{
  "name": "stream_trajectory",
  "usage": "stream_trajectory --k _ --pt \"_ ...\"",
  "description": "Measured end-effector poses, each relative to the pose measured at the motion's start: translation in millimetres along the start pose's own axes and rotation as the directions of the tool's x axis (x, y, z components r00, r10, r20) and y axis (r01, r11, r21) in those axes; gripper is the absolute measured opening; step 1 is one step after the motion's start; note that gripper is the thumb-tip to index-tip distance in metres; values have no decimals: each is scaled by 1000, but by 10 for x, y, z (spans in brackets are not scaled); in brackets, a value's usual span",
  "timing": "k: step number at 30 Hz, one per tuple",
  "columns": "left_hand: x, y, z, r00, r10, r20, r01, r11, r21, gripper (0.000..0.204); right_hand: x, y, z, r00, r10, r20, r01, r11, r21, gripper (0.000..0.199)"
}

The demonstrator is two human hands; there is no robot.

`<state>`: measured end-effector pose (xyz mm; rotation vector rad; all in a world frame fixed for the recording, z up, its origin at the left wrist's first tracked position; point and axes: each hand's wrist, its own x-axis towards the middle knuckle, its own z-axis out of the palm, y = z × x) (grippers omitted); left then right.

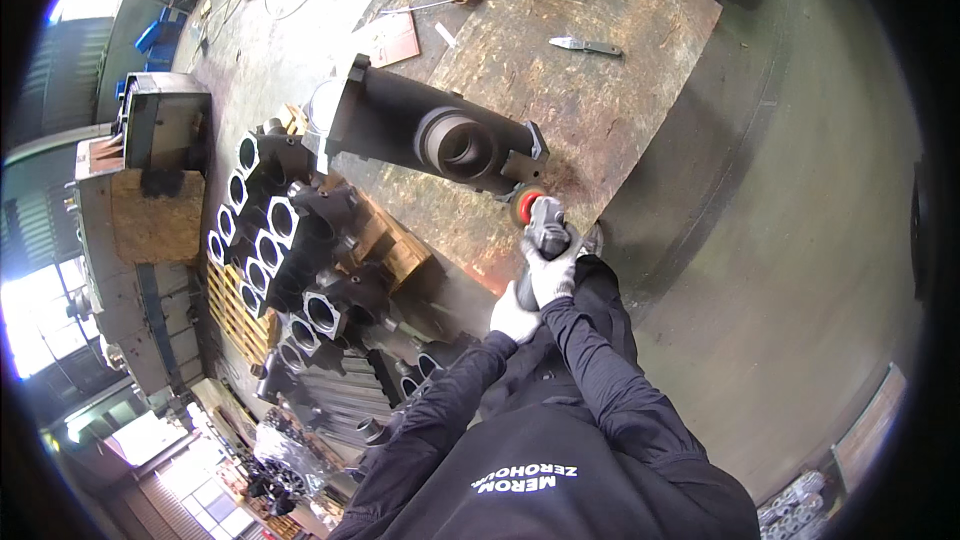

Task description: The person uses an angle grinder to smooth the interior and exterior surfaces of a large metal exhaust manifold. They rotate the part on a workbench to access different areas, then place it on a pallet with other similar parts.

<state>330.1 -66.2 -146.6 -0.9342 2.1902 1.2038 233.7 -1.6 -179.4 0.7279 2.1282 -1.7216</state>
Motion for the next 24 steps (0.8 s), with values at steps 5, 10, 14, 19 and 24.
stream_trajectory --k 5,10,14,19,24 --pt "424 0 90 999 12 -51 -8 996 89 79 305 5 169 993 -10 -114 22 994 108 84" --pt "500 -400 -5 998 -41 39 40 999 32 96 83 37 311 996 62 -59 -54 990 130 81" --pt "725 -194 -211 996 84 29 -88 981 174 97 296 -70 436 984 57 -171 -45 996 71 82" --pt "886 126 -337 998 57 33 -60 993 100 101 468 -249 578 991 48 -122 -33 992 120 83" --pt "781 103 -551 997 56 54 -68 964 259 103 271 -261 636 975 112 -191 -83 984 155 85"
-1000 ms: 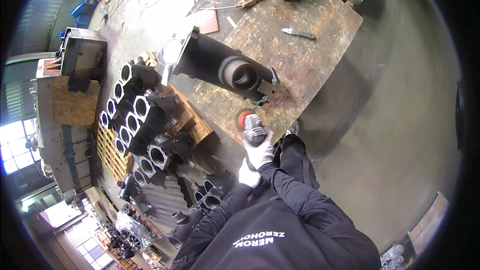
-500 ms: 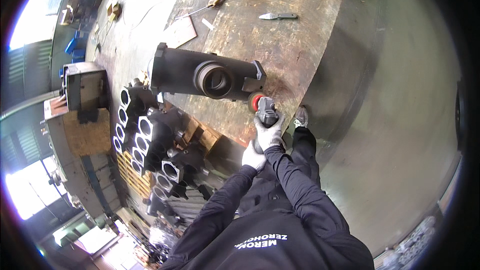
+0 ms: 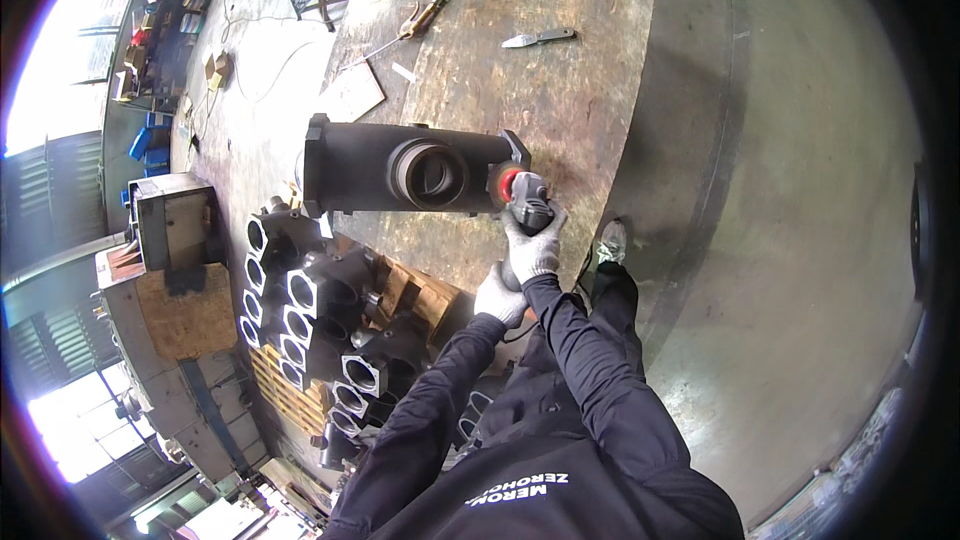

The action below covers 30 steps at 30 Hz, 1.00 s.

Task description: The person uses an angle grinder to smooth the interior and exterior surfaces of a large metal exhaust manifold. They rotate the part on a workbench to access different areas, then place it on a pallet with other similar parts.

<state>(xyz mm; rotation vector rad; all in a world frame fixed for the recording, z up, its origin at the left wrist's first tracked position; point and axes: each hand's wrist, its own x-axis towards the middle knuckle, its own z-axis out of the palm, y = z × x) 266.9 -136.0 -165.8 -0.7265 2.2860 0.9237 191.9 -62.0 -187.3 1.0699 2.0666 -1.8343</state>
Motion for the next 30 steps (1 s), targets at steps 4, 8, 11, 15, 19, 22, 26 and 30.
stream_trajectory --k 4,8,11,15,19,22,26,30 --pt "207 153 -25 1000 25 12 -25 999 26 103 250 -45 58 997 -68 -22 68 998 11 80" --pt "207 231 -70 999 10 49 -15 994 104 102 313 -23 59 998 6 -65 -3 998 58 82" --pt "9 201 -43 988 -50 145 21 981 193 109 146 91 -57 992 53 -115 -52 999 16 86" --pt "112 228 38 997 -20 70 4 977 212 110 263 135 -90 995 43 -92 -40 999 28 88" --pt "244 202 44 998 53 37 -55 997 53 98 392 100 -4 1000 -10 -24 12 997 81 88" --pt "17 101 15 996 -18 88 4 987 163 104 107 184 -87 998 36 -48 -34 999 36 85" --pt "-137 71 -17 987 -64 146 36 983 181 110 -41 233 -135 995 89 -33 -88 996 33 86" --pt "9 55 -40 985 -35 166 16 993 113 100 59 192 -71 998 46 -52 -41 995 91 81"
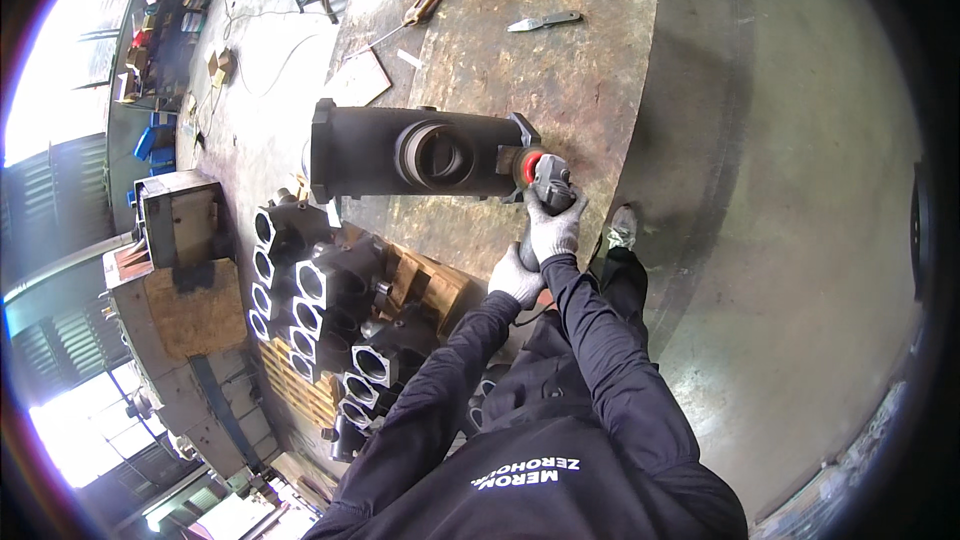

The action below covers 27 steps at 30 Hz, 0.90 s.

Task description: The person uses an angle grinder to smooth the interior and exterior surfaces of a large metal exhaust manifold. They rotate the part on a workbench to access different areas, then place it on a pallet with other similar parts.

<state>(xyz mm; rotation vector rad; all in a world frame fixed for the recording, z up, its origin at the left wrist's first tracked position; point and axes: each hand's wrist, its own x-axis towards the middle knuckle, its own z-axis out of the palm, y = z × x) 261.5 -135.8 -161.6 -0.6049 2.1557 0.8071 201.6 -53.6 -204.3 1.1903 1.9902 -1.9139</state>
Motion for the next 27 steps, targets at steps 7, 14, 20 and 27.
stream_trajectory --k 7,14,20,27 --pt "-116 -179 124 999 13 -41 -15 998 -66 110 -197 21 -50 1000 23 9 -22 988 -155 84" --pt "109 -365 60 985 114 -131 -140 968 -208 105 -142 -92 114 996 12 89 8 976 -219 86" --pt "415 -379 202 971 237 -18 -224 891 -395 87 -68 -215 82 998 -47 -30 40 979 -199 84" --pt "528 -258 176 957 289 24 -220 777 -590 75 16 -372 125 997 -46 -62 31 971 -236 84"
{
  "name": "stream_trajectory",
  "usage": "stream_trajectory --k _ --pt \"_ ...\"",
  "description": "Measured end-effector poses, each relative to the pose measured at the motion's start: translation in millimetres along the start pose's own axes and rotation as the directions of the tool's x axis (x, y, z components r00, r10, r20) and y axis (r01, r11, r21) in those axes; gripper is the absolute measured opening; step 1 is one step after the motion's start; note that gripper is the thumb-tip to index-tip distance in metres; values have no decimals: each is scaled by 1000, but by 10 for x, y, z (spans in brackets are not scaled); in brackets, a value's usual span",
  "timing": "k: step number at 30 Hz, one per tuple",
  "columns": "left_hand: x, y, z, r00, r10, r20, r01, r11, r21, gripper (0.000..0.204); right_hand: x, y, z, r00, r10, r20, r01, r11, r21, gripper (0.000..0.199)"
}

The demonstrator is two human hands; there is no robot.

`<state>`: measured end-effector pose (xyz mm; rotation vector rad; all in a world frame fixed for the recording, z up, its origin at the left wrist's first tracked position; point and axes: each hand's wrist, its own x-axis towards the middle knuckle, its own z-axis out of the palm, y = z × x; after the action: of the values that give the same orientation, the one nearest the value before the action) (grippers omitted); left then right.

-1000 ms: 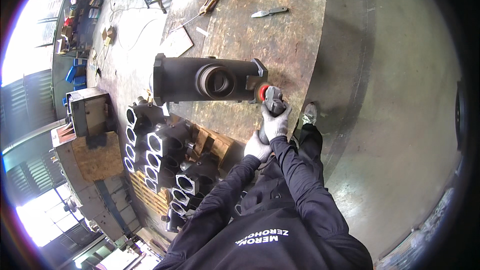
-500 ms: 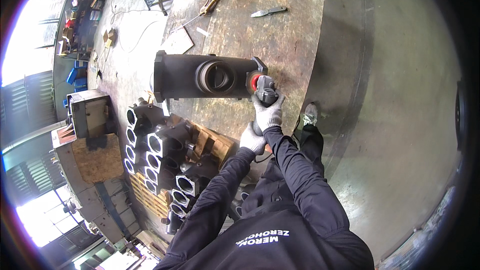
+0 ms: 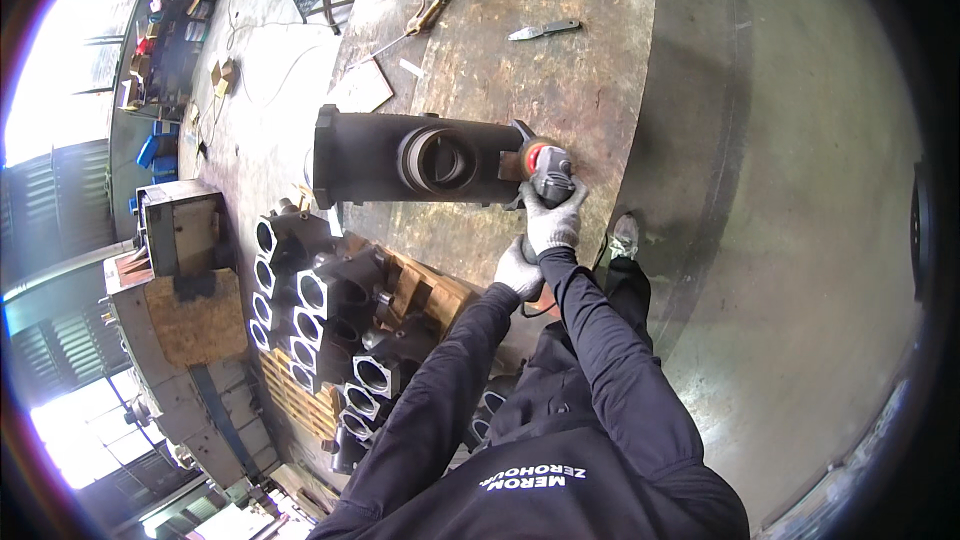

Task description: The person uses an angle grinder to smooth the interior and exterior surfaces of a large metal exhaust manifold. They rotate the part on a workbench to access different areas, then place it on a pallet with other similar parts.

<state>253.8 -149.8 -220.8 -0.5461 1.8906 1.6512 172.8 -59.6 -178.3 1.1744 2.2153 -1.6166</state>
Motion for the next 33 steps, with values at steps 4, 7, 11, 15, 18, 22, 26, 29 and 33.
stream_trajectory --k 4,7,11,15,18,22,26,29,33 --pt "40 -82 3 997 46 -69 -46 999 10 78 -16 0 8 995 -45 92 50 998 -47 84" --pt "70 -137 2 997 18 -73 -37 966 -257 78 -14 -13 13 995 -54 83 54 999 5 82" --pt "68 -155 12 996 23 -81 -22 1000 15 76 6 -55 -33 999 14 42 -13 1000 -22 81" --pt "69 -158 -26 998 -16 52 17 1000 -17 59 -41 -105 -51 995 -50 90 54 998 -41 82" --pt "122 -170 -87 1000 -15 16 17 987 -163 74 -61 -123 -11 999 -10 34 9 999 49 82" --pt "167 -184 -139 993 102 51 -99 993 -68 70 -75 -116 61 1000 -8 31 11 995 -97 82" --pt "182 -135 -172 991 120 62 -118 992 -33 71 -108 -144 96 994 -87 -63 89 996 23 76" --pt "202 -85 -186 994 26 102 2 964 -264 73 -124 -173 120 994 -103 -37 102 994 -28 74" --pt "152 -31 -230 993 57 104 -42 989 -139 74 -144 -153 158 991 -126 -51 131 985 108 74"
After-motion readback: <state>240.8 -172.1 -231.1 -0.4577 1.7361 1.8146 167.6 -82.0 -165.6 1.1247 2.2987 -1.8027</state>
